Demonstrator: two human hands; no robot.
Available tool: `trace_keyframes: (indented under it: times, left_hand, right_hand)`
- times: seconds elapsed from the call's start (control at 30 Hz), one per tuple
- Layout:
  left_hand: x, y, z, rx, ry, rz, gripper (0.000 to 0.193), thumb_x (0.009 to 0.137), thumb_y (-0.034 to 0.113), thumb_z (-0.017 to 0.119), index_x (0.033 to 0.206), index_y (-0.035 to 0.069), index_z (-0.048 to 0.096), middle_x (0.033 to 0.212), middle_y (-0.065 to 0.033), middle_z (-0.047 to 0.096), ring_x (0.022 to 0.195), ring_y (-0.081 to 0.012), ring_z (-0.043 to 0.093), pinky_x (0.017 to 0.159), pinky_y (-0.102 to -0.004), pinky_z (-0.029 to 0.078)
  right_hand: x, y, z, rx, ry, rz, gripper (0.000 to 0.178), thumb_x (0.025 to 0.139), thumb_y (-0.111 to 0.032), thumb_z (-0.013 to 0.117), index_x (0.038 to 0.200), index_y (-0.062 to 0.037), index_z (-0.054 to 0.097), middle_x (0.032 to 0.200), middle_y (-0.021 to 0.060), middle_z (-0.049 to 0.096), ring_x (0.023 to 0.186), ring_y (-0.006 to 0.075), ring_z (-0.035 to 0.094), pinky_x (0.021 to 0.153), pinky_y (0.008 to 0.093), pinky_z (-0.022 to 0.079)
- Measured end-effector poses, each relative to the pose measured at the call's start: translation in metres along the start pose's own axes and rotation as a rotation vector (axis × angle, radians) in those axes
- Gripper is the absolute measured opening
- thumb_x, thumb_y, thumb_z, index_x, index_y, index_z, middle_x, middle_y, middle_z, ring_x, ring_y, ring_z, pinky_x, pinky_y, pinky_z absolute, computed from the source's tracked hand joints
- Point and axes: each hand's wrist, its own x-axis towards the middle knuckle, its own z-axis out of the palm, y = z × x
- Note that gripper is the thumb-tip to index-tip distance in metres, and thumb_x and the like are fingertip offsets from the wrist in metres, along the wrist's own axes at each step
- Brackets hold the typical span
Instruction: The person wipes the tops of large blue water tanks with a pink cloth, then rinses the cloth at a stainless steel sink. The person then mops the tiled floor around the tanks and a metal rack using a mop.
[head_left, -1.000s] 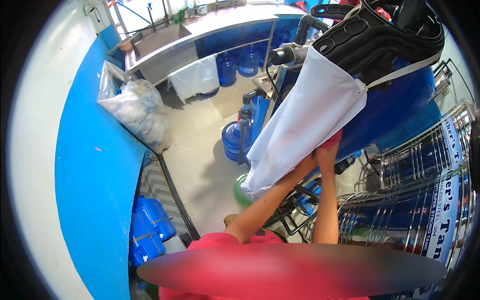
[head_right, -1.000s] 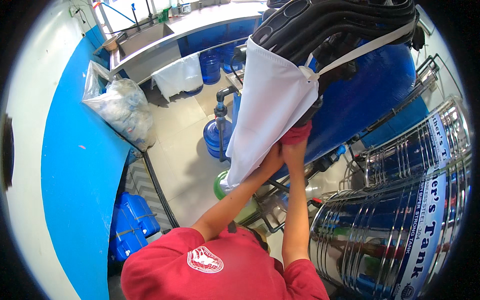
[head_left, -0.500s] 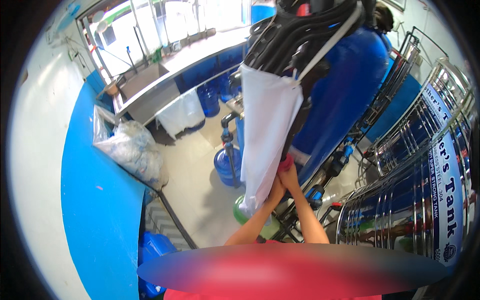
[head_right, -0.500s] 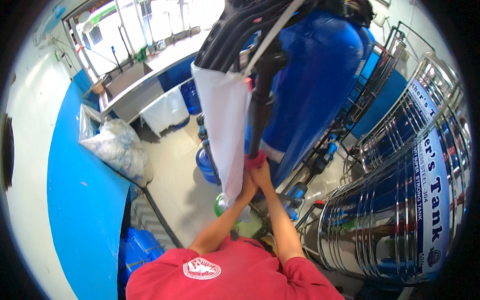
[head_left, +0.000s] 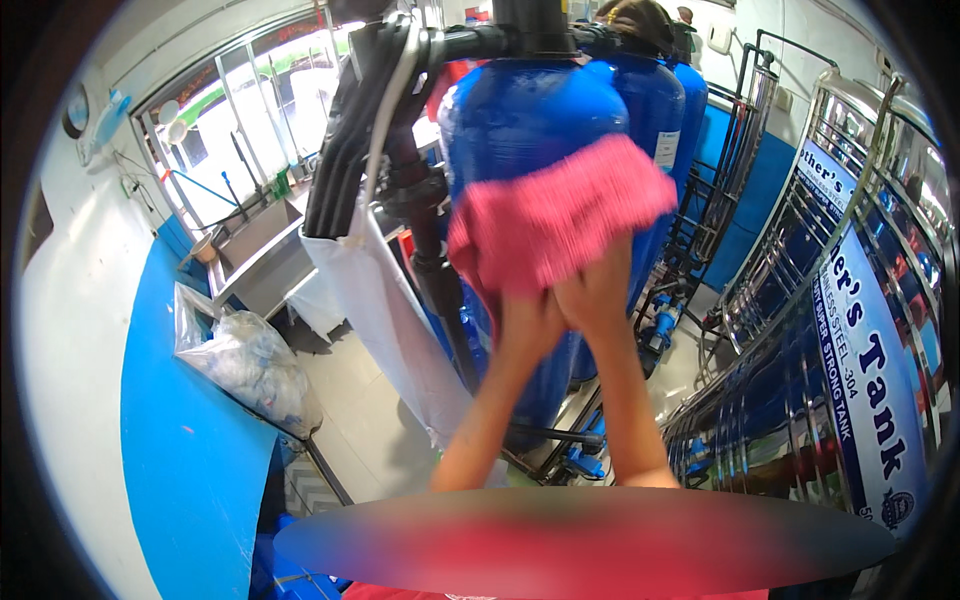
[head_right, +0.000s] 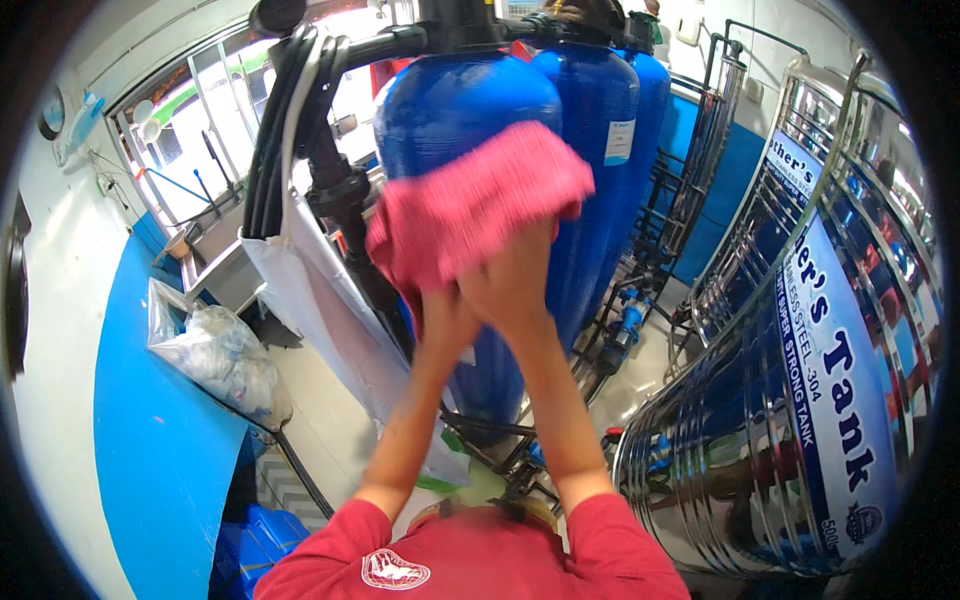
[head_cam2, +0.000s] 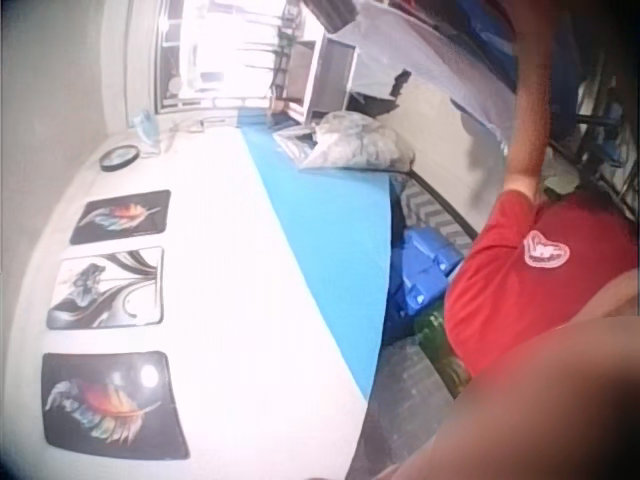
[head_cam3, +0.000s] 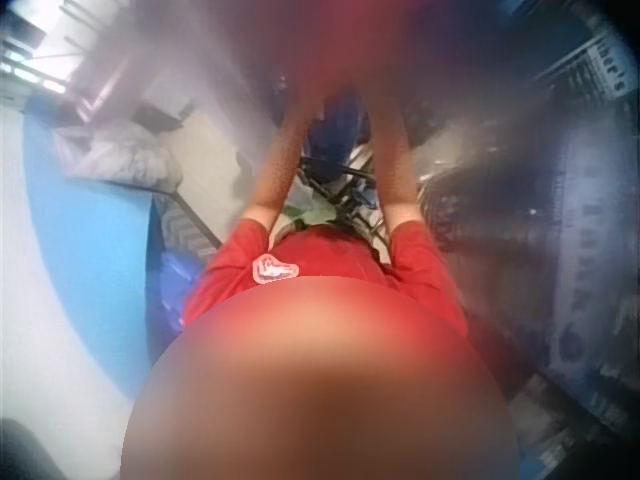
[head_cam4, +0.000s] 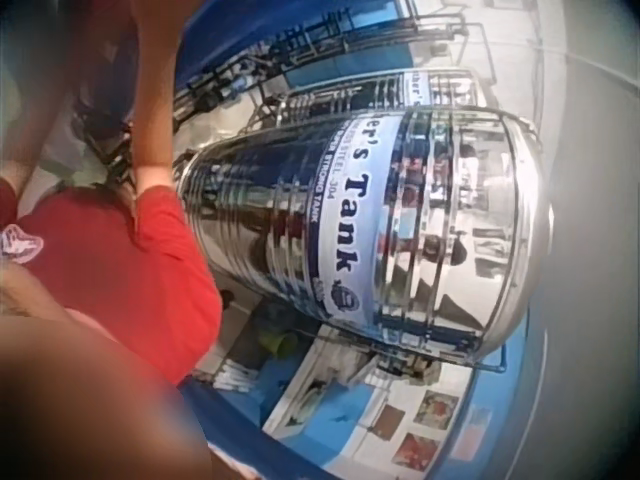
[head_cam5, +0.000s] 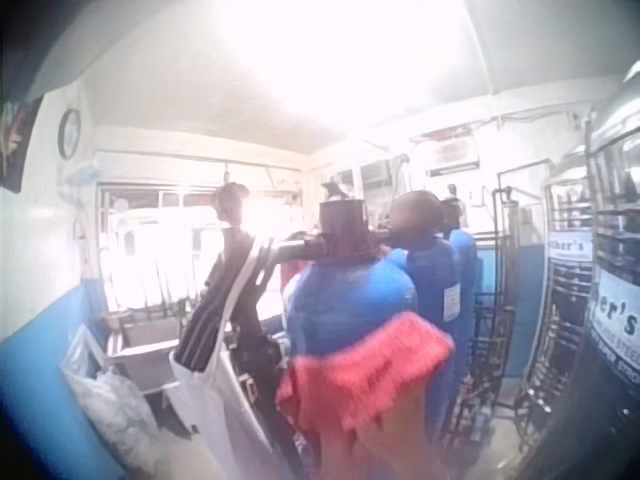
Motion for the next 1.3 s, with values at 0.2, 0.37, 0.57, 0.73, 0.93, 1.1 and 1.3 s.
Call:
trace_keyframes:
  times: [0.2,0.37,0.57,0.73,0.93,1.1,1.3]
  left_hand:
    - [0.158,0.015,0.027,0.554,0.320,0.311,0.040,0.092,0.019,0.057,0.127,0.000,0.059,0.130,-0.0269,0.056,0.125,-0.0470,0.047,0.110,-0.0564,0.031]
    - [0.178,0.037,0.047,0.957,0.176,0.323,0.033,0.092,0.021,0.057,0.113,-0.003,0.065,0.121,-0.0270,0.058,0.112,-0.0443,0.056,0.094,-0.0531,0.047]
    - [0.190,0.040,0.065,1.094,0.176,0.360,0.034,0.090,0.027,0.060,0.098,-0.004,0.068,0.100,-0.0250,0.059,0.098,-0.0406,0.061,0.075,-0.0487,0.055]
    - [0.171,0.039,0.069,1.108,0.161,0.476,0.036,0.086,0.026,0.062,0.111,0.000,0.066,0.104,-0.0237,0.061,0.099,-0.0402,0.060,0.084,-0.0501,0.052]
    - [0.112,0.005,0.072,0.871,-0.032,0.408,0.065,0.087,0.031,0.062,0.146,0.007,0.048,0.145,-0.0232,0.050,0.135,-0.0427,0.046,0.112,-0.0534,0.035]
    - [0.030,-0.064,0.061,0.921,-0.163,0.313,0.070,0.088,0.052,0.058,0.145,0.012,0.050,0.144,-0.0190,0.054,0.136,-0.0432,0.045,0.113,-0.0571,0.033]
    - [-0.135,-0.114,0.049,0.871,-0.416,0.032,0.056,0.082,0.034,0.062,0.135,0.014,0.059,0.132,-0.0172,0.062,0.123,-0.0452,0.053,0.104,-0.0603,0.037]
  right_hand:
    - [0.140,0.072,0.017,-0.260,-0.044,0.374,0.061,0.082,-0.036,0.054,0.111,0.0158,0.065,0.135,0.0390,0.049,0.131,0.0476,0.046,0.117,0.0482,0.031]
    - [0.181,0.121,0.008,-0.102,-0.393,0.418,0.057,0.087,-0.039,0.046,0.116,0.0039,0.070,0.128,0.0285,0.063,0.122,0.0388,0.060,0.103,0.0477,0.046]
    - [0.201,0.164,0.016,-0.298,-0.598,-0.024,0.040,0.088,-0.030,0.051,0.105,-0.0036,0.074,0.115,0.0237,0.069,0.108,0.0370,0.068,0.092,0.0474,0.054]
    - [0.163,0.156,0.015,-0.019,-0.126,0.147,0.032,0.086,-0.027,0.056,0.098,-0.0032,0.074,0.099,0.0237,0.072,0.096,0.0417,0.069,0.088,0.0492,0.054]
    - [0.085,0.134,-0.006,0.282,0.096,0.056,0.065,0.090,-0.028,0.062,0.145,0.0008,0.042,0.150,0.0316,0.039,0.141,0.0473,0.035,0.122,0.0478,0.024]
    - [-0.007,0.105,0.001,0.291,0.140,0.198,0.078,0.088,-0.033,0.066,0.147,0.0079,0.034,0.151,0.0361,0.034,0.143,0.0504,0.029,0.122,0.0509,0.021]
    - [-0.190,0.106,0.028,0.441,-0.197,0.677,0.067,0.089,-0.042,0.064,0.140,0.0000,0.049,0.149,0.0296,0.041,0.140,0.0450,0.037,0.116,0.0469,0.031]
